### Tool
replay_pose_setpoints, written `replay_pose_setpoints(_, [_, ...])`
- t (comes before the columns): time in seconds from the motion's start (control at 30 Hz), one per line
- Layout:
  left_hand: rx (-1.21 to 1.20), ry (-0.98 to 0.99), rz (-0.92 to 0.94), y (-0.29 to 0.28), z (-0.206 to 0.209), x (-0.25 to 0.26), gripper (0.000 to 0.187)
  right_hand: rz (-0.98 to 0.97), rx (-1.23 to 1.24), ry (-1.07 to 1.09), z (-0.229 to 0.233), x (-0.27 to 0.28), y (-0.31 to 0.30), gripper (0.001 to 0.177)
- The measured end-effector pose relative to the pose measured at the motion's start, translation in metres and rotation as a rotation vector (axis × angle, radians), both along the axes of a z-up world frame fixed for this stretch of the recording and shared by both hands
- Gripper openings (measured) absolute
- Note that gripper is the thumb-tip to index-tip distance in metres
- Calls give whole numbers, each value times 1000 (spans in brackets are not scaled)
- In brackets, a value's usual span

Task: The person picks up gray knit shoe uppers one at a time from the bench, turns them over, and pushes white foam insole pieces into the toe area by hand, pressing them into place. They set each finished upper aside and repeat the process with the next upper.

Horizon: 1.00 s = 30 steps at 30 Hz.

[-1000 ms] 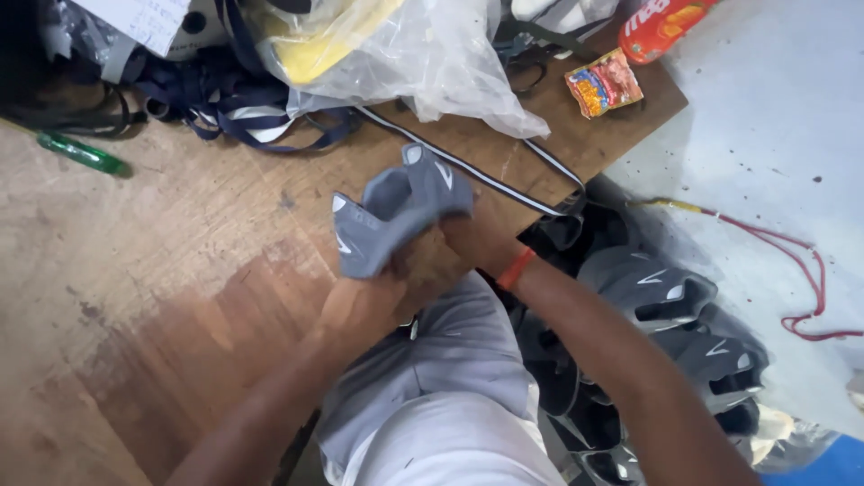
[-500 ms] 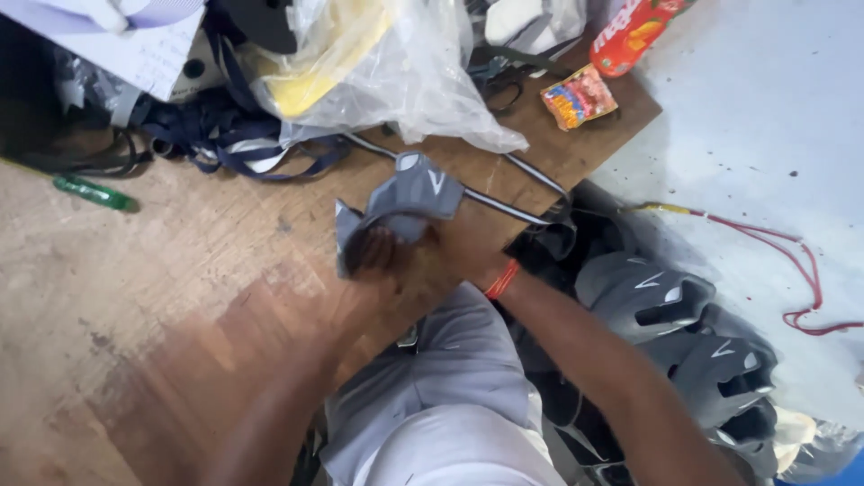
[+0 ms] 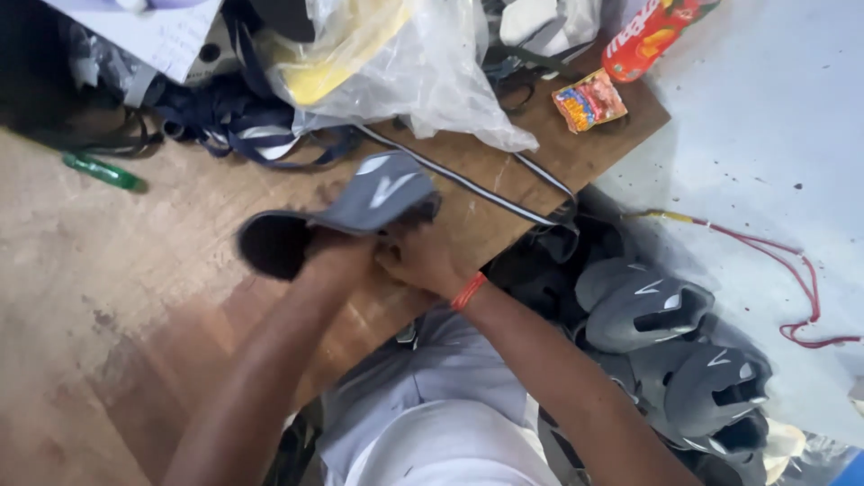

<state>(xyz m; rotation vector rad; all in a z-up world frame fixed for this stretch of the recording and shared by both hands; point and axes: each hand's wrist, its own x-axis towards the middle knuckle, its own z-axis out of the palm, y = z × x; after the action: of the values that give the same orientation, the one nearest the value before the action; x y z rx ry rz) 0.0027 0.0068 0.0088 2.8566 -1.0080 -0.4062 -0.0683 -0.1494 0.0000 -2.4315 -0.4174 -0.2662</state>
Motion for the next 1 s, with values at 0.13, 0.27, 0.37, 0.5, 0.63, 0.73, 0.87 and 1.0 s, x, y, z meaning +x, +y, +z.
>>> replay_pose_setpoints(0.13, [-96,-352,-9,37,-67,25,50,-52,-142,247,18,22,-4,37])
replay_pose_setpoints(0.27, [-205,-16,252,42,-62,14,52,183,243,79,21,33,-18,30])
replay_pose_setpoints(0.37, [-424,0,321,42,-60,6,44,83,-53,-145,6,26,-13,30])
replay_pose_setpoints(0.5, [-305,-216,179,41,-32,-26,49,-61,-141,85,-39,17,-9,24])
replay_pose_setpoints(0.63, [-218,-356,97,52,-59,-17,54,-61,-207,198,10,10,4,27])
replay_pose_setpoints(0.73, [-210,-358,106,45,-70,-12,54,-22,-209,185,-1,6,1,32])
replay_pose_setpoints(0.87, [-207,-327,80,32,-74,-10,55,-69,-216,-173,-32,-5,-18,46])
replay_pose_setpoints(1.0, [-199,-281,74,30,-78,-21,56,-83,87,172,10,2,-30,48])
